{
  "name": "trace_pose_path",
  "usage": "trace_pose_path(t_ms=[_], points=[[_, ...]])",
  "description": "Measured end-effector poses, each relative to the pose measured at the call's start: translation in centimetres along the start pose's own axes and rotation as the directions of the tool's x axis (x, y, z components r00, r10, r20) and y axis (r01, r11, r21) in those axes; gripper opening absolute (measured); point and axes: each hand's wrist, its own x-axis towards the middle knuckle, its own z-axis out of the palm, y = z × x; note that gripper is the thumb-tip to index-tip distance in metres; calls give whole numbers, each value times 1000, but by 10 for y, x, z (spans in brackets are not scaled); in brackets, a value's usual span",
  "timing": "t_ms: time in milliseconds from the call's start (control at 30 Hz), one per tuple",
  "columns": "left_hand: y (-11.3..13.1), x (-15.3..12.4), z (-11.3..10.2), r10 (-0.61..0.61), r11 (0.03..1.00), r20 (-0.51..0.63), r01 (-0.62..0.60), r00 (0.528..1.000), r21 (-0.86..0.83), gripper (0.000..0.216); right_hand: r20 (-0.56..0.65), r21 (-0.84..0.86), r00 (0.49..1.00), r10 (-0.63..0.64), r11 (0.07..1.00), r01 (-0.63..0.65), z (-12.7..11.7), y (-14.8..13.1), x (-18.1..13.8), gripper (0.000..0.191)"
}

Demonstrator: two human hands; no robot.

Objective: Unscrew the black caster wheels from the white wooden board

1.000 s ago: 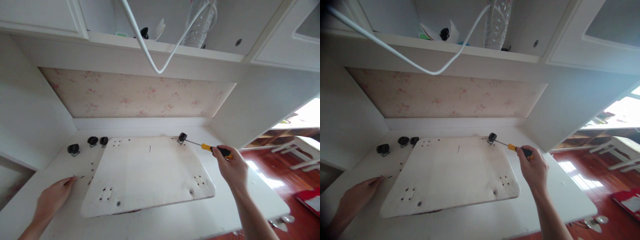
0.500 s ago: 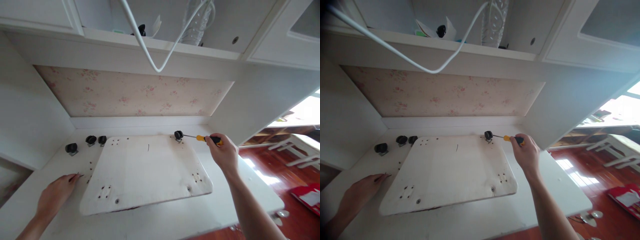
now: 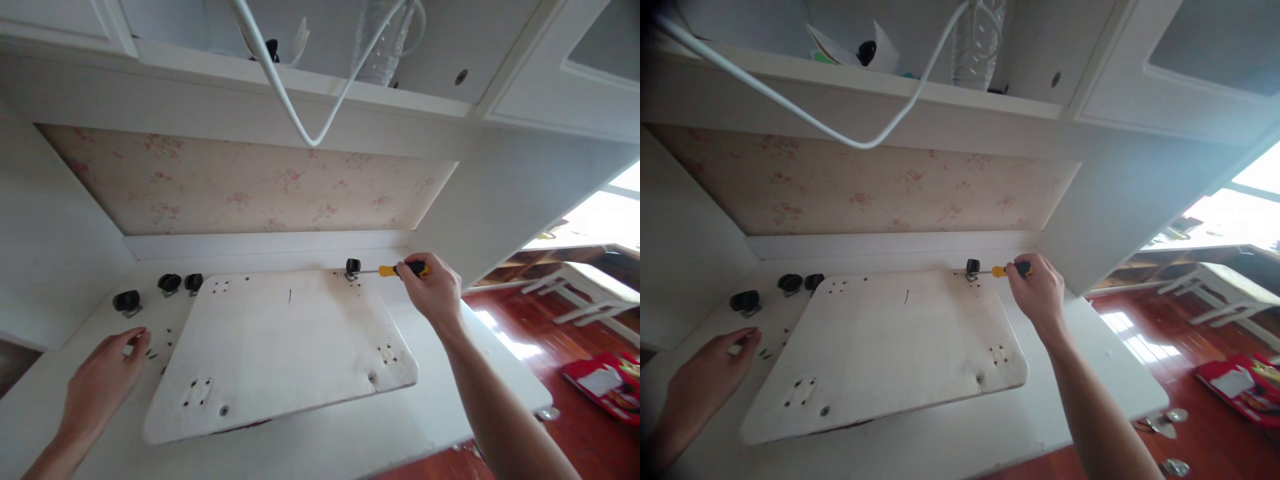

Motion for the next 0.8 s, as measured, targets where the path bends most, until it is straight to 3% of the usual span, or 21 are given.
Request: trace_pose_path(t_ms=[67,200,400,567,800], points=[[29,-3,-11,24,998,-4,-24,1000,-60,28,4,-2,1000,-15,1000,15,3,-2,2,21],[94,-16,-30,195,963,-39,-199,980,-182,32,8,14,1000,-27,1000,27,4,-4,5,19],[158,-45,-27,429,834,-38,-411,903,-367,33,53,-64,997,-52,996,55,-4,2,17,17],[167,-62,-12,416,809,-52,-396,908,-435,32,140,-121,990,-28,992,45,1,8,32,15],[129,-79,-3,306,856,-44,-295,951,-424,36,237,-156,972,-11,987,49,12,11,43,18]])
